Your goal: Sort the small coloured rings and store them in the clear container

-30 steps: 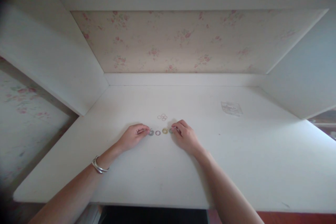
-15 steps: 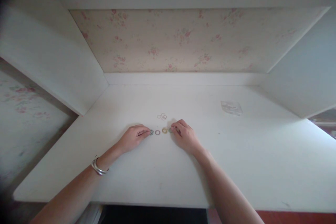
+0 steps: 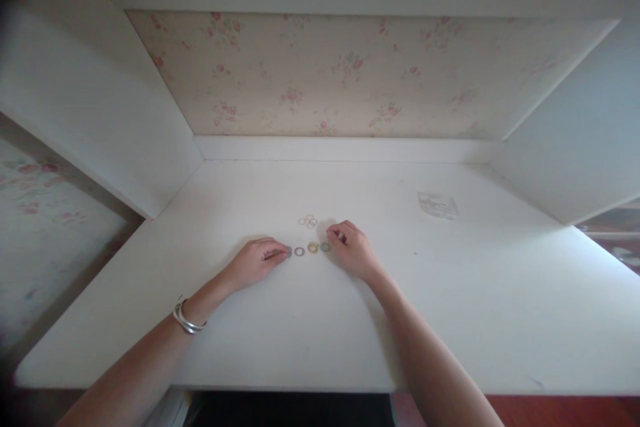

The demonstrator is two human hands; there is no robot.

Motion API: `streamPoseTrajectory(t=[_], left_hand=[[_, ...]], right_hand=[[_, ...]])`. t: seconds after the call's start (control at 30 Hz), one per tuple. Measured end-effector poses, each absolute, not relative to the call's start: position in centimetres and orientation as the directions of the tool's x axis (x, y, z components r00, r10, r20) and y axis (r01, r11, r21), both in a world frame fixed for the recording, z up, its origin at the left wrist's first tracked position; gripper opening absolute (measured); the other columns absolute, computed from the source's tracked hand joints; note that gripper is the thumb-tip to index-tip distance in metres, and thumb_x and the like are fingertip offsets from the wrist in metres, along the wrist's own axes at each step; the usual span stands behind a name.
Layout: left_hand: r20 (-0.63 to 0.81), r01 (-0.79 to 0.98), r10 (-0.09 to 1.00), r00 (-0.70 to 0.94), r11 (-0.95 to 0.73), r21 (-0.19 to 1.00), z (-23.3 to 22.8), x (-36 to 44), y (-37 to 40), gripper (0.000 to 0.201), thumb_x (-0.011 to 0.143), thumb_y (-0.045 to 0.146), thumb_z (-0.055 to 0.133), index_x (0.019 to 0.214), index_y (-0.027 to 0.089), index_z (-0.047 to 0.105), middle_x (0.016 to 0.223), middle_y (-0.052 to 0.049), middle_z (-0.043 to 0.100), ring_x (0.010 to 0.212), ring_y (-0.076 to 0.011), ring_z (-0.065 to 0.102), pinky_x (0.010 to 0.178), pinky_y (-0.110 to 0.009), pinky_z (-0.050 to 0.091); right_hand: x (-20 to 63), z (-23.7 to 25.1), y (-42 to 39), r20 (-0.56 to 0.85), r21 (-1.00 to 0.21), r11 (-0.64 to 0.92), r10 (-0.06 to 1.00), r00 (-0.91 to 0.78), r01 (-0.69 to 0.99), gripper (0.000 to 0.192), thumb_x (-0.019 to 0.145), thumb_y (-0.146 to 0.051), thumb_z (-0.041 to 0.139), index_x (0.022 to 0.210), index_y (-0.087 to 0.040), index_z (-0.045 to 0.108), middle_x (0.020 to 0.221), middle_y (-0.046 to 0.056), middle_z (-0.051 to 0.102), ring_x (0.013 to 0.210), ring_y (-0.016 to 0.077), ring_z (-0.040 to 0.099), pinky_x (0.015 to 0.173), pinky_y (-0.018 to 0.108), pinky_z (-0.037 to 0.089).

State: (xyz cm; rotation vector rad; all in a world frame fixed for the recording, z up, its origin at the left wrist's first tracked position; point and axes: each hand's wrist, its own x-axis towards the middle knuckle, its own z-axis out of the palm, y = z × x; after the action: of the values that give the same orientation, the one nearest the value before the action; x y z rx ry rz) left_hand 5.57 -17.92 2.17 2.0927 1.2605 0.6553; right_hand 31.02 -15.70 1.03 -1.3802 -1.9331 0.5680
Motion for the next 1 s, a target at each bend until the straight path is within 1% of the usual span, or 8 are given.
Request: streamPoseTrajectory(t=[0.1,0.2,0.3,0.4,0.53,0.8,0.9,1.0], left_hand=[[0.091,0.569,0.911,0.402,-0.326,0.755,2.0,5.5,-17.9,0.02,0.084,0.032,0.053,0.091,0.021,0.068,0.087,-0.002,0.067,0.075,-0.0131,0.061,0.07,-0.021,0.046],[0.091,0.529,0.92,0.381,-0.297,0.795,1.9,5.4,-17.8,0.019,0.084,0.03,0.053,0.092,0.02,0.067,0.09,-0.002,0.068,0.08,-0.0133,0.062,0.074,-0.021,0.047],[0.084,0.516,0.925,0.369,-0.28,0.81,1.7,5.3,-17.7,0.02,0.084,0.03,0.052,0.092,0.02,0.067,0.091,-0.002,0.069,0.081,-0.0136,0.063,0.075,-0.022,0.048],[0.07,0.51,0.932,0.355,-0.256,0.821,1.6,5.2,-17.5,0.022,0.085,0.03,0.051,0.093,0.019,0.067,0.094,-0.003,0.069,0.083,-0.0145,0.063,0.078,-0.024,0.048],[0.049,0.519,0.943,0.328,-0.223,0.825,1.5,5.1,-17.3,0.024,0.084,0.032,0.05,0.095,0.018,0.066,0.093,-0.004,0.069,0.083,-0.0157,0.063,0.078,-0.025,0.048],[0.029,0.497,0.956,0.293,-0.178,0.849,2.1,5.1,-17.1,0.025,0.083,0.033,0.052,0.095,0.018,0.067,0.093,-0.004,0.07,0.083,-0.016,0.063,0.077,-0.025,0.047],[0.026,0.503,0.957,0.289,-0.175,0.846,2.2,5.1,-17.1,0.026,0.083,0.035,0.051,0.095,0.018,0.067,0.09,-0.003,0.069,0.079,-0.0155,0.063,0.073,-0.024,0.046],[0.03,0.529,0.963,0.269,-0.174,0.831,2.2,5.1,-17.1,0.028,0.084,0.036,0.05,0.097,0.018,0.067,0.084,-0.003,0.069,0.071,-0.0144,0.06,0.067,-0.024,0.044]], right_hand=[[30.4,1.4,-14.6,0.282,-0.648,0.365,0.93,-0.236,0.668,0.022,0.087,-0.032,0.046,0.085,-0.021,0.065,0.08,0.001,0.06,0.063,0.011,0.053,0.06,0.024,0.04],[29.5,2.0,-13.6,0.265,-0.599,0.387,0.922,-0.282,0.701,0.021,0.086,-0.029,0.047,0.086,-0.021,0.067,0.081,0.001,0.061,0.065,0.0109,0.054,0.063,0.023,0.04],[28.8,2.6,-12.6,0.212,-0.535,0.386,0.922,-0.323,0.752,0.023,0.087,-0.03,0.047,0.092,-0.023,0.067,0.086,0.002,0.061,0.069,0.011,0.056,0.066,0.022,0.04],[28.3,3.1,-11.8,0.14,-0.439,0.379,0.924,-0.355,0.814,0.025,0.088,-0.033,0.046,0.098,-0.025,0.067,0.088,0.003,0.061,0.074,0.0114,0.057,0.07,0.022,0.039],[28.2,3.1,-11.5,0.079,-0.358,0.395,0.916,-0.394,0.846,0.026,0.089,-0.033,0.045,0.101,-0.028,0.067,0.092,0.002,0.06,0.077,0.0113,0.058,0.071,0.021,0.038],[28.3,2.5,-11.7,0.12,-0.337,0.421,0.906,-0.405,0.842,0.025,0.091,-0.031,0.044,0.098,-0.026,0.067,0.097,0.002,0.06,0.08,0.0116,0.058,0.073,0.022,0.039],[28.5,2.2,-11.6,0.147,-0.361,0.408,0.913,-0.381,0.838,0.026,0.091,-0.032,0.043,0.095,-0.025,0.068,0.095,0.002,0.06,0.079,0.0115,0.058,0.071,0.022,0.039],[28.7,2.0,-11.7,0.168,-0.402,0.405,0.914,-0.368,0.821,0.025,0.09,-0.033,0.045,0.095,-0.025,0.068,0.093,0.002,0.06,0.076,0.011,0.058,0.069,0.021,0.039]])
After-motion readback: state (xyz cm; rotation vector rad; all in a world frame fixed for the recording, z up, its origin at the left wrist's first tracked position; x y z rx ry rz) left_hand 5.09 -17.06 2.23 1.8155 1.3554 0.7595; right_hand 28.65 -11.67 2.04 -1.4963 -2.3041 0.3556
